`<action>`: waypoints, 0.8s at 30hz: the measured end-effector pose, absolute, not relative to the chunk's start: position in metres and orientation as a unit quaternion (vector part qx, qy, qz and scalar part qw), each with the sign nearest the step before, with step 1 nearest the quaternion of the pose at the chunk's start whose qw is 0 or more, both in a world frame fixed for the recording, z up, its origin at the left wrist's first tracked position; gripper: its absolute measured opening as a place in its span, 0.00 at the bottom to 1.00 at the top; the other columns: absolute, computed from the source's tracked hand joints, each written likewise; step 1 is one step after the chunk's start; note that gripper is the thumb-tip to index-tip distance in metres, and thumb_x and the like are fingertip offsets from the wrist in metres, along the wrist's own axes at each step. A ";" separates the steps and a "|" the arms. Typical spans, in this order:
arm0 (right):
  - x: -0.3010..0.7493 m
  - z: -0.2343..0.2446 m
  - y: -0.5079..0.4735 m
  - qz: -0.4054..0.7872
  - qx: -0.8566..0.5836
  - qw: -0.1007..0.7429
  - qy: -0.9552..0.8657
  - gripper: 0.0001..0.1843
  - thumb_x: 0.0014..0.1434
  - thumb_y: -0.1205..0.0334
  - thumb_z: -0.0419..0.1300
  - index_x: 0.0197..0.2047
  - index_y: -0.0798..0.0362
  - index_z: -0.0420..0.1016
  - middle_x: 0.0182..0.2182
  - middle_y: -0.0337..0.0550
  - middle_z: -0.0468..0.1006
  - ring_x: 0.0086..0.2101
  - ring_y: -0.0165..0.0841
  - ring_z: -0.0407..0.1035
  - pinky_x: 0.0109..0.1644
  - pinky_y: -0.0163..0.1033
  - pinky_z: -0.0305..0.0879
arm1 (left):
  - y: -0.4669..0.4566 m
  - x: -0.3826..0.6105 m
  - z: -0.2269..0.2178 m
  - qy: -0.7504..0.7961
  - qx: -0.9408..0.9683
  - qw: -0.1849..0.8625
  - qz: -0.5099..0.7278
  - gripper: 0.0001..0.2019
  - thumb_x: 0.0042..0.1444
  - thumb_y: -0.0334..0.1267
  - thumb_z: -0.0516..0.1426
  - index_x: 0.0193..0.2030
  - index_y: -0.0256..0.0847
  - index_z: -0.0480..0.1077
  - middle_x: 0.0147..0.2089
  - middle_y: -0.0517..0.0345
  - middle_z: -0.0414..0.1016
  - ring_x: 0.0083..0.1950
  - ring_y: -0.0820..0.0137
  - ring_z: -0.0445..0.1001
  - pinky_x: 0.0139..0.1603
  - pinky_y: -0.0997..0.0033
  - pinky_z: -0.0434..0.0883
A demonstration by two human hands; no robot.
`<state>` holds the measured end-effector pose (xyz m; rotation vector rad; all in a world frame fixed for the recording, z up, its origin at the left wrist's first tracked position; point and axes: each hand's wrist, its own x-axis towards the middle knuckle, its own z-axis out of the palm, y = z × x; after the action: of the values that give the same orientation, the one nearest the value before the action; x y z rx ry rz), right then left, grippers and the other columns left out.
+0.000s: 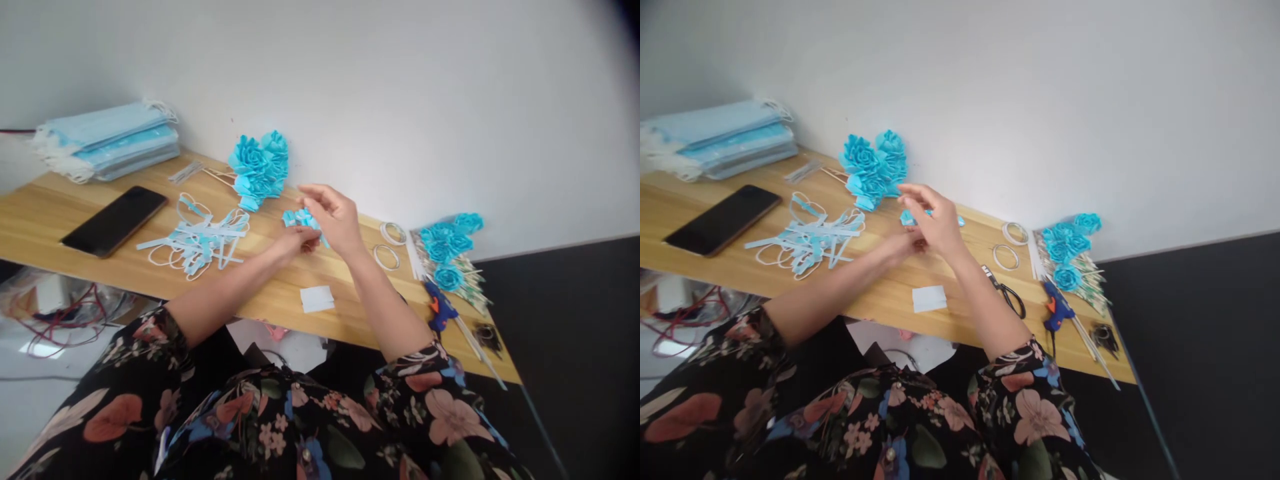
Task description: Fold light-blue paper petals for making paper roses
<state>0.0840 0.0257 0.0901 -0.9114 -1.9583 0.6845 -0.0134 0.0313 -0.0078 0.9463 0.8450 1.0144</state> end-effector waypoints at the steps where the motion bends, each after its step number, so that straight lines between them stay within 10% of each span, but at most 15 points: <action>1: 0.101 0.089 0.027 0.238 -0.370 0.438 -0.784 0.17 0.64 0.51 0.53 0.50 0.48 0.76 0.42 0.42 0.81 0.43 0.34 0.75 0.47 0.42 0.72 | 0.030 -0.014 -0.007 0.370 0.402 0.702 0.457 0.13 0.53 0.41 0.62 0.26 0.35 0.69 0.25 0.58 0.70 0.24 0.77 0.67 0.27 0.75 0.65; 12: 0.188 0.034 0.023 0.013 -0.338 0.333 -0.880 0.22 0.61 0.69 0.51 0.56 0.41 0.70 0.58 0.42 0.70 0.59 0.42 0.60 0.63 0.59 0.59 | 0.023 -0.016 0.008 0.337 0.314 0.768 0.445 0.10 0.48 0.37 0.65 0.26 0.36 0.68 0.24 0.60 0.71 0.24 0.78 0.67 0.24 0.76 0.60; 24: 0.180 0.013 0.029 -0.002 -0.301 0.385 -0.872 0.06 0.61 0.64 0.61 0.36 0.43 0.79 0.51 0.41 0.75 0.56 0.40 0.63 0.60 0.52 0.62 | 0.024 -0.014 -0.003 0.335 0.335 0.745 0.470 0.09 0.45 0.37 0.66 0.28 0.34 0.72 0.26 0.57 0.74 0.26 0.75 0.70 0.27 0.75 0.63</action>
<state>0.1801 0.0294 0.0130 -0.7669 -2.2219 -0.0060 -0.0138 0.0237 -0.0032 0.7334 0.7337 1.0289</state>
